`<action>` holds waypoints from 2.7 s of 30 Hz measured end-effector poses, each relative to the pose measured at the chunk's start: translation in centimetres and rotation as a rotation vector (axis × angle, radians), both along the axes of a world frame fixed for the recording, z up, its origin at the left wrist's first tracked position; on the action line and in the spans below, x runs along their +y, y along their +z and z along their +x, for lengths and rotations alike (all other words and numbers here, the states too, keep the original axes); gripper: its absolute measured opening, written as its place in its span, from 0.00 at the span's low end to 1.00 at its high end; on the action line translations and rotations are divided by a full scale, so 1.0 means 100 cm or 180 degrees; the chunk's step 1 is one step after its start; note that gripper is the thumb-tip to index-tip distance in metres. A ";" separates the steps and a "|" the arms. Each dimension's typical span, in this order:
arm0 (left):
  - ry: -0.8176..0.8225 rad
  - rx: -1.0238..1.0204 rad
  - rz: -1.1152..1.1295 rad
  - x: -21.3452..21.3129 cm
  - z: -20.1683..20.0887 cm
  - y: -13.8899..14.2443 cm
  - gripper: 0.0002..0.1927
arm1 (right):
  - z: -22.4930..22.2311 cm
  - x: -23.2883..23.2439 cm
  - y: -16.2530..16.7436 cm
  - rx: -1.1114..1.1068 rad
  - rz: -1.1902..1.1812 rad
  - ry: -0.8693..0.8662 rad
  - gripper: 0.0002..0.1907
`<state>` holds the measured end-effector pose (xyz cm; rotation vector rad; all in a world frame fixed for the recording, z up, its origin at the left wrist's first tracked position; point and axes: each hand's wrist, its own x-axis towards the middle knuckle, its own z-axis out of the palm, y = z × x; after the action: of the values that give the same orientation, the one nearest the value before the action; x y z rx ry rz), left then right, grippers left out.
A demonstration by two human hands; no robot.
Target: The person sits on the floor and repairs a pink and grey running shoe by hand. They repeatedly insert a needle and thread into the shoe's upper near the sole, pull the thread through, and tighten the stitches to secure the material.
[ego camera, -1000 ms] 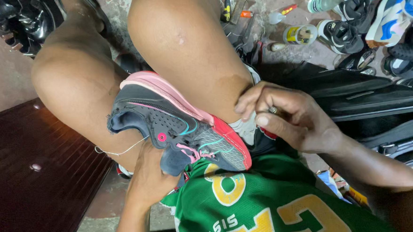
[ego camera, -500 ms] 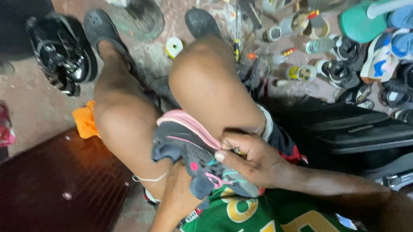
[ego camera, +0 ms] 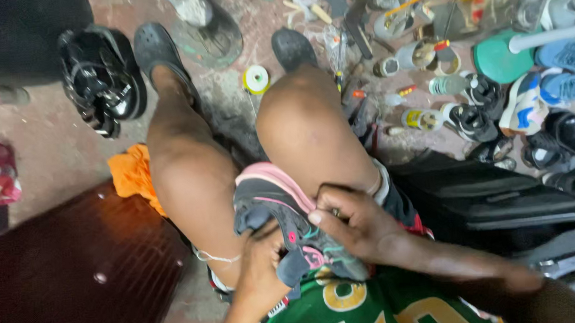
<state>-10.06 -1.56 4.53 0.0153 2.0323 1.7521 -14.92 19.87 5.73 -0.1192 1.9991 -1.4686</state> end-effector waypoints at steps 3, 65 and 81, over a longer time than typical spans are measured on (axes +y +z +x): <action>-0.0380 -0.0319 0.0940 -0.017 -0.001 0.007 0.32 | 0.006 0.025 0.011 -0.0215 -0.0136 0.0070 0.08; 0.0483 0.0034 -0.0879 0.061 0.079 0.003 0.08 | 0.025 0.046 0.057 0.1907 0.1593 0.2455 0.19; 0.1716 -0.0926 -0.1438 -0.048 0.105 0.027 0.10 | 0.024 0.080 0.040 0.1178 0.0838 0.1531 0.06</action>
<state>0.46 -6.32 7.20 -0.9460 2.2824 1.4035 -12.49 27.91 9.74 -0.7486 2.2261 -0.9168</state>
